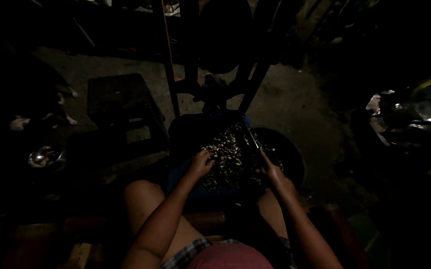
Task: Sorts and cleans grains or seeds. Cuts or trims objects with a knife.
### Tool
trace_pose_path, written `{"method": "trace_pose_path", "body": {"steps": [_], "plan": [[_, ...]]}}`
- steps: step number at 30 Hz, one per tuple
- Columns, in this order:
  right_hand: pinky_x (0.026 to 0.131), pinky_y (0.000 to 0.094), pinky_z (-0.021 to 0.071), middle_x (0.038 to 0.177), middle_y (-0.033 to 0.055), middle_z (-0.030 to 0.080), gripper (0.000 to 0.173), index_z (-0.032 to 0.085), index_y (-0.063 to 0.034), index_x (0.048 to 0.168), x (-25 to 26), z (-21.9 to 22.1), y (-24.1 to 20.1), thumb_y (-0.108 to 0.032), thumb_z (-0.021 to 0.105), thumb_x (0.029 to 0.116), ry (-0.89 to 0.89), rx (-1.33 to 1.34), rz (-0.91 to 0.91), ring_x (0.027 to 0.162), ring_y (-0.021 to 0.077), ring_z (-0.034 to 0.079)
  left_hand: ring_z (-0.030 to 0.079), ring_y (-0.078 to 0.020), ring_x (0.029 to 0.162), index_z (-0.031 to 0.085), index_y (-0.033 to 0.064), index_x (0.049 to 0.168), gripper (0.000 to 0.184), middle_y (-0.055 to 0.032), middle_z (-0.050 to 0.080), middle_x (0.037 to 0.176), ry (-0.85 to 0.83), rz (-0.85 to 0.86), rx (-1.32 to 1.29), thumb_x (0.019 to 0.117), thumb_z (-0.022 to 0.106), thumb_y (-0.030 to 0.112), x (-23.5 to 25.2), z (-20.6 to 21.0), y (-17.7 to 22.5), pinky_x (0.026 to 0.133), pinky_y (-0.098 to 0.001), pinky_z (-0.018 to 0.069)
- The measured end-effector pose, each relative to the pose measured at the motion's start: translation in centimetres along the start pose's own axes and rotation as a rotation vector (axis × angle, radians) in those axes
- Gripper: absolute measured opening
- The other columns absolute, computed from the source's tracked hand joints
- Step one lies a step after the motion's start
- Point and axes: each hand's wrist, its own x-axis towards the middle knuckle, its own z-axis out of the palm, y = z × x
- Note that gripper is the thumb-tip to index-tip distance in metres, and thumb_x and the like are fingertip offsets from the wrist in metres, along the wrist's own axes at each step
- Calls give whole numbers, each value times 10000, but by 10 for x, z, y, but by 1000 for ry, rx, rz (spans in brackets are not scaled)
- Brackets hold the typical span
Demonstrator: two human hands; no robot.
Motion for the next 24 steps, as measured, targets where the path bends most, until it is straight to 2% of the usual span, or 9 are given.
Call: {"method": "trace_pose_path", "body": {"steps": [3, 7, 9, 12, 15, 19, 21, 24], "plan": [[912, 581, 524, 1180, 271, 685, 712, 34, -320, 1658, 2, 7, -6, -157, 428, 1088, 31, -6, -21, 990, 431, 693, 585, -319, 1298, 618, 27, 1393, 390, -203, 583, 1416, -13, -4, 10, 1061, 564, 225, 1, 1, 0, 1124, -474, 449], [928, 594, 528, 1187, 233, 694, 644, 73, -348, 1657, 13, 34, 5, -295, 401, 1105, -60, -64, 6, 1045, 413, 694, 589, -306, 1293, 622, 41, 1391, 384, -185, 592, 1409, -19, 1, 17, 1062, 561, 232, 2, 2, -2, 1123, -461, 455], [972, 596, 503, 1258, 255, 664, 657, 78, -325, 1659, 9, 17, -5, -241, 415, 1102, -111, -41, 17, 1107, 427, 670, 579, -319, 1306, 619, 35, 1392, 383, -197, 584, 1417, -18, -9, 5, 1063, 561, 222, 1, 0, -1, 1130, -470, 445], [935, 571, 514, 1209, 267, 676, 675, 81, -321, 1658, -1, -3, -19, -167, 419, 1094, -46, -9, 14, 1028, 420, 685, 580, -321, 1307, 619, 30, 1392, 384, -200, 583, 1421, -3, -5, -7, 1060, 563, 214, 1, -1, 0, 1127, -474, 448], [890, 572, 536, 1161, 272, 689, 708, 33, -292, 1661, 0, 12, -12, -150, 422, 1087, 71, 25, -70, 955, 418, 700, 571, -316, 1320, 620, 26, 1389, 386, -198, 585, 1417, 2, 14, -4, 1058, 567, 217, 0, 1, -1, 1139, -472, 439], [920, 589, 529, 1175, 232, 695, 664, 43, -350, 1656, 7, 39, 1, -281, 405, 1105, -83, -45, 11, 1024, 409, 696, 580, -299, 1307, 613, 42, 1402, 391, -180, 588, 1414, -26, -6, 7, 1062, 564, 229, 1, 1, 0, 1132, -459, 449], [954, 590, 513, 1227, 250, 677, 657, 88, -331, 1658, 4, 26, -6, -237, 423, 1100, -98, -35, 9, 1077, 423, 681, 572, -303, 1319, 611, 49, 1408, 393, -185, 580, 1425, -23, -11, 0, 1064, 560, 234, 0, 0, -1, 1140, -458, 442], [915, 574, 527, 1196, 253, 688, 673, 117, -318, 1657, -7, 12, -16, -151, 427, 1084, 20, 4, -55, 1013, 416, 696, 575, -312, 1314, 610, 42, 1406, 391, -192, 578, 1426, -17, -4, -3, 1064, 558, 222, -1, -1, 0, 1138, -457, 442]]}}
